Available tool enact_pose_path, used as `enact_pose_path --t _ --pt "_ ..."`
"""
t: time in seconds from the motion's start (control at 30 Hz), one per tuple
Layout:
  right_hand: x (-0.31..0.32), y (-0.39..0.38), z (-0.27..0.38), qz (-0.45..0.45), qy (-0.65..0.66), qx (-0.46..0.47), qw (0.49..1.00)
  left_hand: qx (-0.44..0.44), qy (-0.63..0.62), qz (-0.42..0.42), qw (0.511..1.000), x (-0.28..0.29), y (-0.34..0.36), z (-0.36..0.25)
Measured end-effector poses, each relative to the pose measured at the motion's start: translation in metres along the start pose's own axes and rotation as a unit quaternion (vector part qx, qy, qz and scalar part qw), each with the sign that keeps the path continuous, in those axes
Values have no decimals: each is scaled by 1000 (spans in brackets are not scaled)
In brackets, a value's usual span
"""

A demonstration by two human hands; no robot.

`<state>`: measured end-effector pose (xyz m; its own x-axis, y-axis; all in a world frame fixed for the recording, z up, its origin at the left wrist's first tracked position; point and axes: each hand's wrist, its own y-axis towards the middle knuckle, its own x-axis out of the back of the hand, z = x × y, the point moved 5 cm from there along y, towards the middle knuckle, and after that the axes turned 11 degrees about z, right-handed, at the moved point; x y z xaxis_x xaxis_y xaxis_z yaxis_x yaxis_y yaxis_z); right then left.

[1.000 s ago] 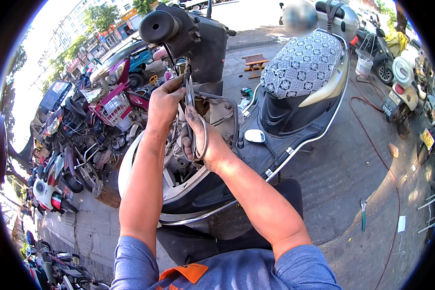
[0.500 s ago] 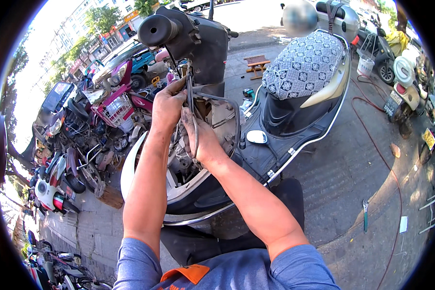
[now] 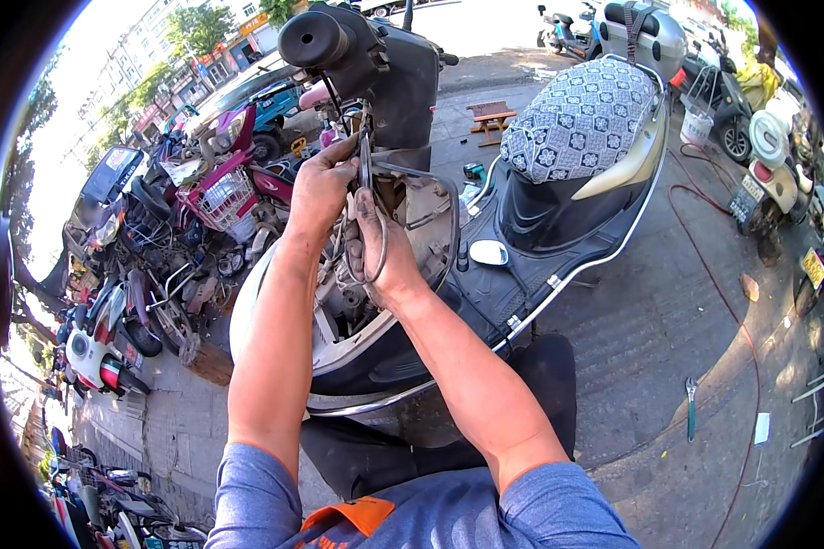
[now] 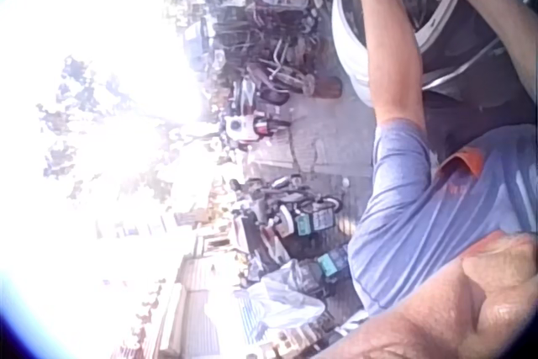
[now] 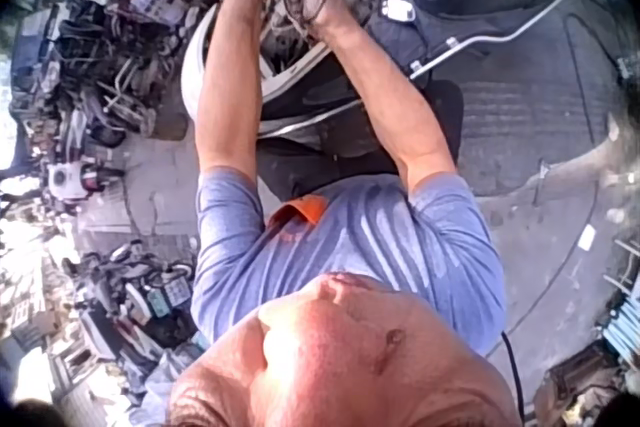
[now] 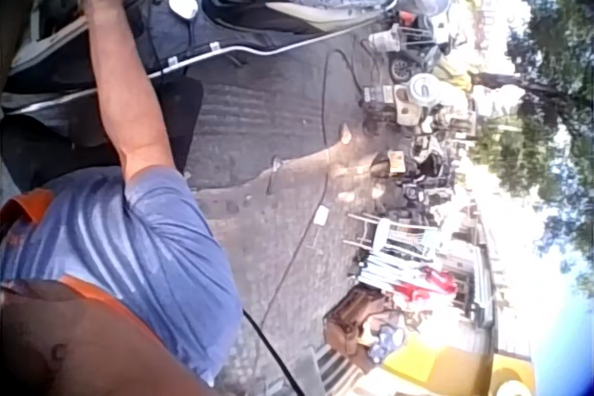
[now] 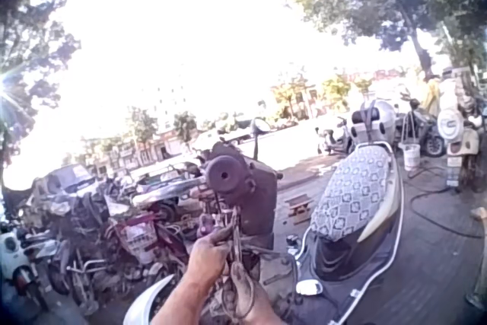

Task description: The person manipulates wires and connectors inside the front body of a scooter using a pair of pliers to adjust components before joining specific colored wires together by hand.

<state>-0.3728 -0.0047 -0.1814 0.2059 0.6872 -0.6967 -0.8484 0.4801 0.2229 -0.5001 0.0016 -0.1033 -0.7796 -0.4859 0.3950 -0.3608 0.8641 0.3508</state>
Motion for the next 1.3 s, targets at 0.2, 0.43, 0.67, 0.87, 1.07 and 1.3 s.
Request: enact_pose_path --t 0.2,0.43,0.67,0.87,1.07,1.3 --pt "4 -4 3 17 -64 51 996 16 -9 11 1000 -2 -1 -6" --pt "11 -2 -5 -8 -121 38 992 3 -26 -1 1000 3 7 10" --pt "11 -2 -5 -5 -90 38 995 14 -82 19 996 -3 5 2" --pt "13 -1 -9 12 -66 30 997 8 -61 1 998 3 5 9" --pt "13 -5 -5 29 -66 38 997 11 -57 7 998 0 5 8" --pt "14 -7 2 16 -45 -1 999 -6 -19 -30 999 2 5 10"
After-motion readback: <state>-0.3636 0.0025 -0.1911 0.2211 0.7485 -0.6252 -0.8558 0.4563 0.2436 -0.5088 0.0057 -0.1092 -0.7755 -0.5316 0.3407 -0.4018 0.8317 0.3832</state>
